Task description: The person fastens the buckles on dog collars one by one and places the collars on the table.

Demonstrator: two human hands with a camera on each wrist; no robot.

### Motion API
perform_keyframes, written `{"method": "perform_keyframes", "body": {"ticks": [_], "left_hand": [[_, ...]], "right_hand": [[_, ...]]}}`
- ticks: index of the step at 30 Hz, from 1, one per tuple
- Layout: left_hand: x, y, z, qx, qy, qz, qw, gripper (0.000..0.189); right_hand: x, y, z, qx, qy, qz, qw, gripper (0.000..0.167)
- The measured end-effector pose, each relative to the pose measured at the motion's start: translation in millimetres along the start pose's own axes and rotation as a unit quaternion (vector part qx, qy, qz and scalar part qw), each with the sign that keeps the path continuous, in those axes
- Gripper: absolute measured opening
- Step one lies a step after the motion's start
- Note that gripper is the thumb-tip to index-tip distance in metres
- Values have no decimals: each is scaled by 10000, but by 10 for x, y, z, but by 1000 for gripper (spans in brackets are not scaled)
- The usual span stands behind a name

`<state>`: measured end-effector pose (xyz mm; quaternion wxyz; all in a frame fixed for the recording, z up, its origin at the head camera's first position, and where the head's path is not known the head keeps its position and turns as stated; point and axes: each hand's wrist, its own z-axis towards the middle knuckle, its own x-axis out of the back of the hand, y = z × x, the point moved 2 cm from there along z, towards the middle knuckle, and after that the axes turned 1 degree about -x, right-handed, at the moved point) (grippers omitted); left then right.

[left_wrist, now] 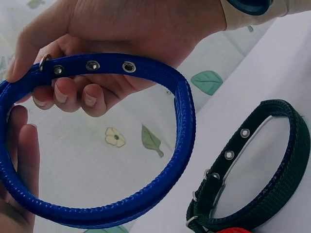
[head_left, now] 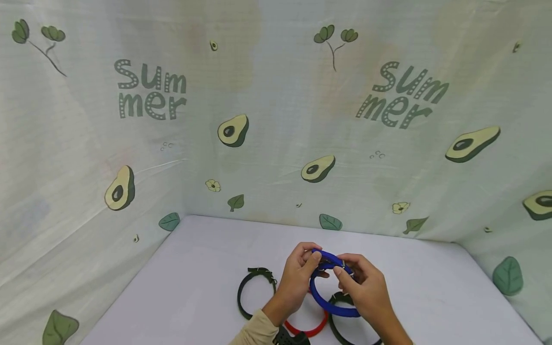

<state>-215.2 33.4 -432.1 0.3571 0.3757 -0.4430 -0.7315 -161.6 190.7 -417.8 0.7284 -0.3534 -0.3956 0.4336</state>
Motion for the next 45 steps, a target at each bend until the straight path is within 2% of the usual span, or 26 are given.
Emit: {"method": "perform_keyframes", "body": {"ticks": [12,18,24,30,38,45], "left_hand": [[11,19,0,-113,101,-169,9997,40],[9,3,-5,-142,155,-173,9996,36],[-30,-7,-1,-117,104,-404,9991,33],[-71,-18,-17,-140,-176,-82,9997,26],[-78,-37,-30,-212,-227,175,9994,22],[-84,-24,-37,-400,-269,369,9982,28]], "right_hand": [[8,-16,-8,-129,22,147,9998,13],[-2,-16,-5,-259,65,133,9996,11],[4,-7,-5,-160,206,288,9992,10],[11,5,2,-126,282,468,9984,10],[11,19,13,-256,232,430,9985,10],[15,4,13,-130,136,614,9979,10]]}}
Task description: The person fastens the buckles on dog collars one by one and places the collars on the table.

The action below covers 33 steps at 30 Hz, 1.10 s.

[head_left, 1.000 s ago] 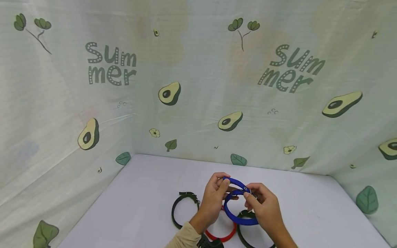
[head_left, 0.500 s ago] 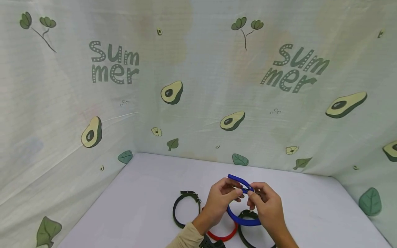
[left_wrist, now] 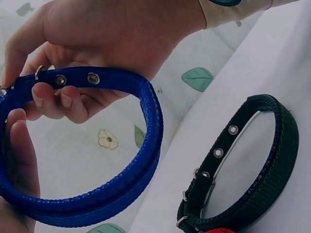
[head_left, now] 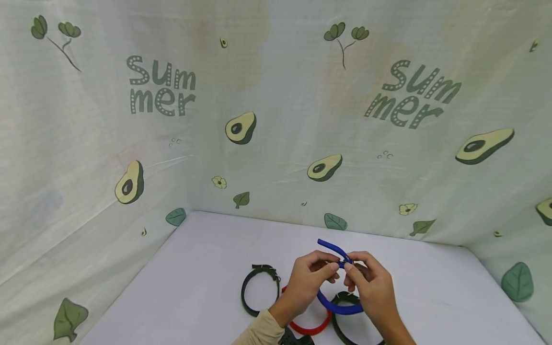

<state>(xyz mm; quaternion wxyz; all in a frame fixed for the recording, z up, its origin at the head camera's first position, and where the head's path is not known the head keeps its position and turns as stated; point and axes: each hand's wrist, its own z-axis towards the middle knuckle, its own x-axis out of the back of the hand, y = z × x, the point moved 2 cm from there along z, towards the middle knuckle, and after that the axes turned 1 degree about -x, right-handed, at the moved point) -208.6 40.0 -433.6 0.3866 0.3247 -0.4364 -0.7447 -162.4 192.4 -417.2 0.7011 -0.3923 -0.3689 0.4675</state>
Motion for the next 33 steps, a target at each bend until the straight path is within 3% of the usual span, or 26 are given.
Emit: {"method": "perform_keyframes", "body": {"ticks": [13,22,33], "left_hand": [[-20,10,-26,-89,127,106,9998,23],[-59,18,-33,65,416,398,9983,21],[-82,-7,-38,-252,263,434,9984,21]], "right_hand": [[-8,-9,-1,49,-83,107,9999,14],[-7,4,16,-100,22,68,9999,14],[21,12,36,-232,45,88,9997,15]]}}
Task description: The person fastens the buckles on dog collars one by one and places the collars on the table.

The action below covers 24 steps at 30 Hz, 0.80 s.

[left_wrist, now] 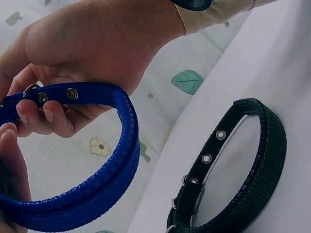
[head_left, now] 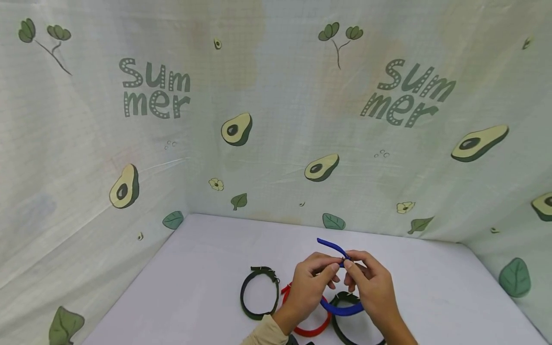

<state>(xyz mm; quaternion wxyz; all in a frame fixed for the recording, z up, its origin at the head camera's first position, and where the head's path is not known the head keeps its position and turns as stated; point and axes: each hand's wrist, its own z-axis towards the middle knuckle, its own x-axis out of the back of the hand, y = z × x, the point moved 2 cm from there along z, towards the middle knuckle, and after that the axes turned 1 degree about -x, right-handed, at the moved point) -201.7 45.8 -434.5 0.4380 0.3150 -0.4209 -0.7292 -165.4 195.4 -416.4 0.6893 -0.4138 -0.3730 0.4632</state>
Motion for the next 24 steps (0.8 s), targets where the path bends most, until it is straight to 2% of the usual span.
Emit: {"method": "perform_keyframes", "body": {"ticks": [6,11,19,24], "left_hand": [[-12,2,-22,-71,-95,101,9999,23],[-21,10,-32,15,-207,152,9997,24],[-56,25,-52,-131,-165,25,9998,26],[-49,41,-45,-133,-143,-15,9998,24]], "right_hand": [[15,-12,-3,-59,-41,34,10000,16],[33,-21,2,-27,-34,249,9997,15],[34,-46,-1,20,-128,485,9987,16],[34,-58,-7,107,-217,453,9987,19]]}}
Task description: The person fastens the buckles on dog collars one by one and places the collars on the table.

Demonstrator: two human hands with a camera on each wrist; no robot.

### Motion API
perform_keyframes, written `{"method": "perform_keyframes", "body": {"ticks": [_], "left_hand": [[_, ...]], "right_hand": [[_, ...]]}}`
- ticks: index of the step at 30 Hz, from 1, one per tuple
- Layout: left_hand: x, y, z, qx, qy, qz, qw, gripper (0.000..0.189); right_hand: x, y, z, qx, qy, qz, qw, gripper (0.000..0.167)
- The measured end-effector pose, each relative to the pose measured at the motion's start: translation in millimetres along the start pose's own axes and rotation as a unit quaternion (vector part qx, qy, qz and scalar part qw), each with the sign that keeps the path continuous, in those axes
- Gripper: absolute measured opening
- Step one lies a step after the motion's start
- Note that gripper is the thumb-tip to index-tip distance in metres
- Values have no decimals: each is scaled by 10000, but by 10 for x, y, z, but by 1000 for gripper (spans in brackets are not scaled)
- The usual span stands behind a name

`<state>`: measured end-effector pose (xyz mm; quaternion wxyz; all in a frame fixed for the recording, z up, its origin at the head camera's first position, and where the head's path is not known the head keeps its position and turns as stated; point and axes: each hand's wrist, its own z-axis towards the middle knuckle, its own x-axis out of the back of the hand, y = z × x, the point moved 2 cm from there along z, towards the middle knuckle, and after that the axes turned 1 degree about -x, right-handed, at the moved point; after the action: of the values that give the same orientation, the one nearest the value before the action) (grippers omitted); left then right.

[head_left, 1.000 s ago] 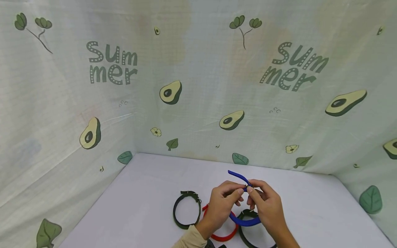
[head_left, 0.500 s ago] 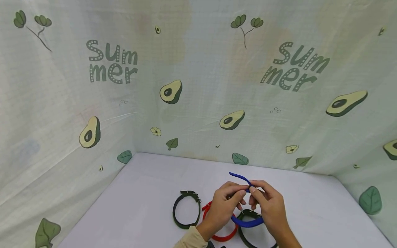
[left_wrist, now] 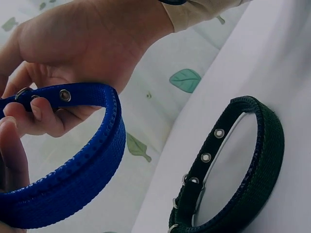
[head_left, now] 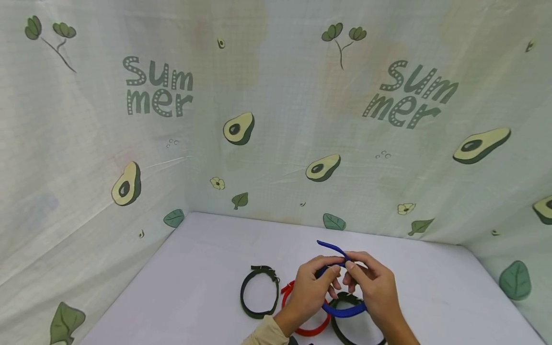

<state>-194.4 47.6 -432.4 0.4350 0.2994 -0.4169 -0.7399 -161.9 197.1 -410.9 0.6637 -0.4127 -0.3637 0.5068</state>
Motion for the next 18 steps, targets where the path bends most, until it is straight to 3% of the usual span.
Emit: {"method": "perform_keyframes", "body": {"ticks": [7,13,18], "left_hand": [[22,17,34,100,-19,53,9999,22],[36,27,76,153,-130,92,9998,22],[88,14,67,287,-141,174,9993,21]], "right_hand": [[26,-4,0,655,-405,-321,9965,24],[38,-3,29,1307,-413,-700,9881,34],[11,7,36,1524,-674,-881,9821,37]]}}
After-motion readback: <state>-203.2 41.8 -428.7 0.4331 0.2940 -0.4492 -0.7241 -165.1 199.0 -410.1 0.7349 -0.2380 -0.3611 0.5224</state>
